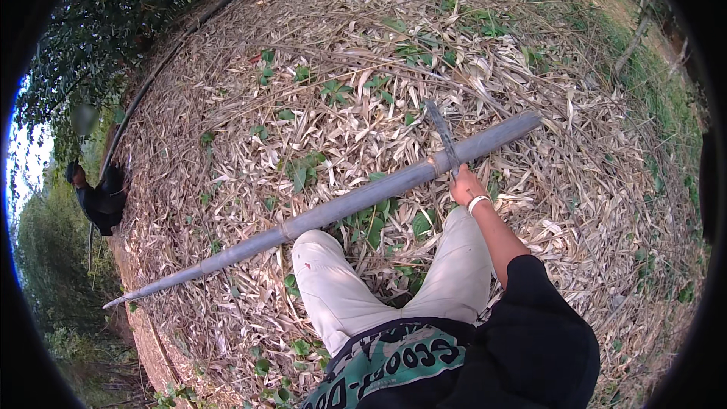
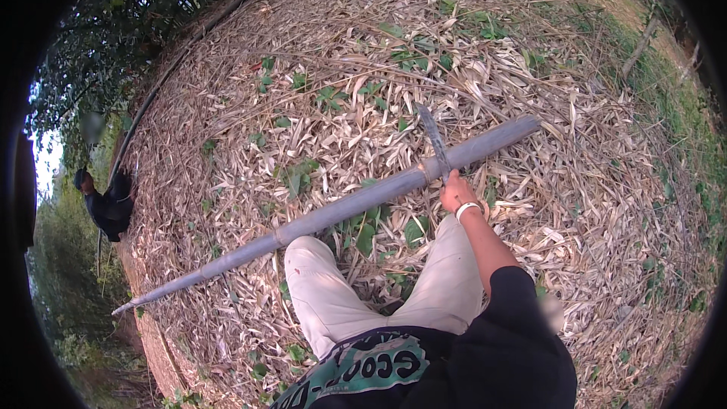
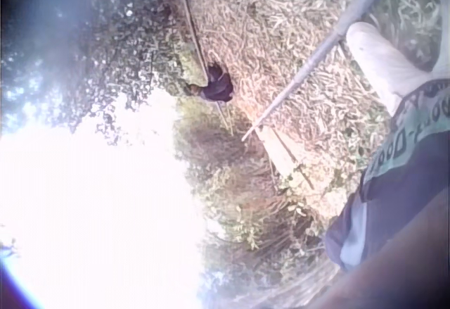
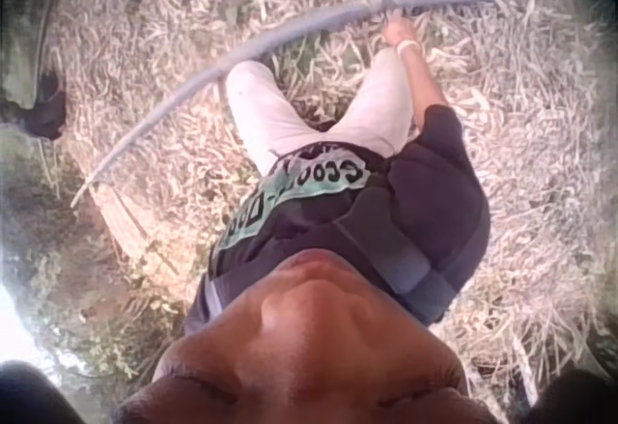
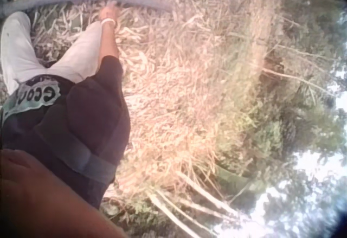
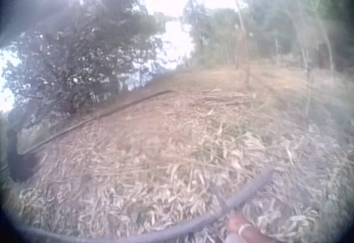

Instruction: The person sits on the ground in a bamboo grove and uses a machete to sharpen a long bamboo pole. They hold the pole with their left hand and repeatedly scrape the blade along the bamboo surface to smooth and shape it.

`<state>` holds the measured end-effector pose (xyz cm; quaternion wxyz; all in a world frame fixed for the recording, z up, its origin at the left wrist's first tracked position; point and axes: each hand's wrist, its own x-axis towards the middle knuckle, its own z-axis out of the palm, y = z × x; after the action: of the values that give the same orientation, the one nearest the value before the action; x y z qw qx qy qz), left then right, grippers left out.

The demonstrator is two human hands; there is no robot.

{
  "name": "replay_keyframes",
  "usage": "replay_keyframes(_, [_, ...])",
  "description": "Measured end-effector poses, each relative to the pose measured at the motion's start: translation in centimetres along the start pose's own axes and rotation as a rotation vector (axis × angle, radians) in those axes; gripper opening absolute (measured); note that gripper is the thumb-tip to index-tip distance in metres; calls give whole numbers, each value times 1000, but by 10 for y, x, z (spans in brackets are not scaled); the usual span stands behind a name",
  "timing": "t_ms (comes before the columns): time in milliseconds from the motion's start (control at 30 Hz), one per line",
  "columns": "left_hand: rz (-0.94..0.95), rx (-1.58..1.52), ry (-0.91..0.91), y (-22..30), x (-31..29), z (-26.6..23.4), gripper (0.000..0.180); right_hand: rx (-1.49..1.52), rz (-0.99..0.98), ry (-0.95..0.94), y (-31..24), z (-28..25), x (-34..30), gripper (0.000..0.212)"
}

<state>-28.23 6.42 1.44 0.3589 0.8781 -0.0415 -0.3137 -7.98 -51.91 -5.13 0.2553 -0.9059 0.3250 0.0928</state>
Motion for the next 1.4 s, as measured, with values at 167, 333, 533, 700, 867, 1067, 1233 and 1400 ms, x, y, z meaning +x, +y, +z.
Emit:
replay_keyframes(167, [-92,-11,220,-18,-34,14,28,18,-31,72,-7,9,8,42])
replay_keyframes(333, [327,659,527,24,35,-94,25,-48,-97,125,11,38,19,39])
replay_keyframes(533, [714,1116,895,95,49,-184,14,-38,-209,217,65,65,46,53])
replay_keyframes(700, [829,1157,967,102,38,-184,21,-78,-144,142,48,52,42,54])
replay_keyframes(867, [899,1177,988,109,32,-185,27,-70,-82,110,31,43,28,52])
replay_keyframes(1067, [464,112,247,101,67,-157,36,-59,-156,185,47,42,33,51])
replay_keyframes(1233, [-427,-953,-566,15,119,-51,56,-124,-173,111,14,41,25,49])
replay_keyframes(1400, [-347,-947,-758,11,152,-65,60,-109,-120,81,25,17,22,48])
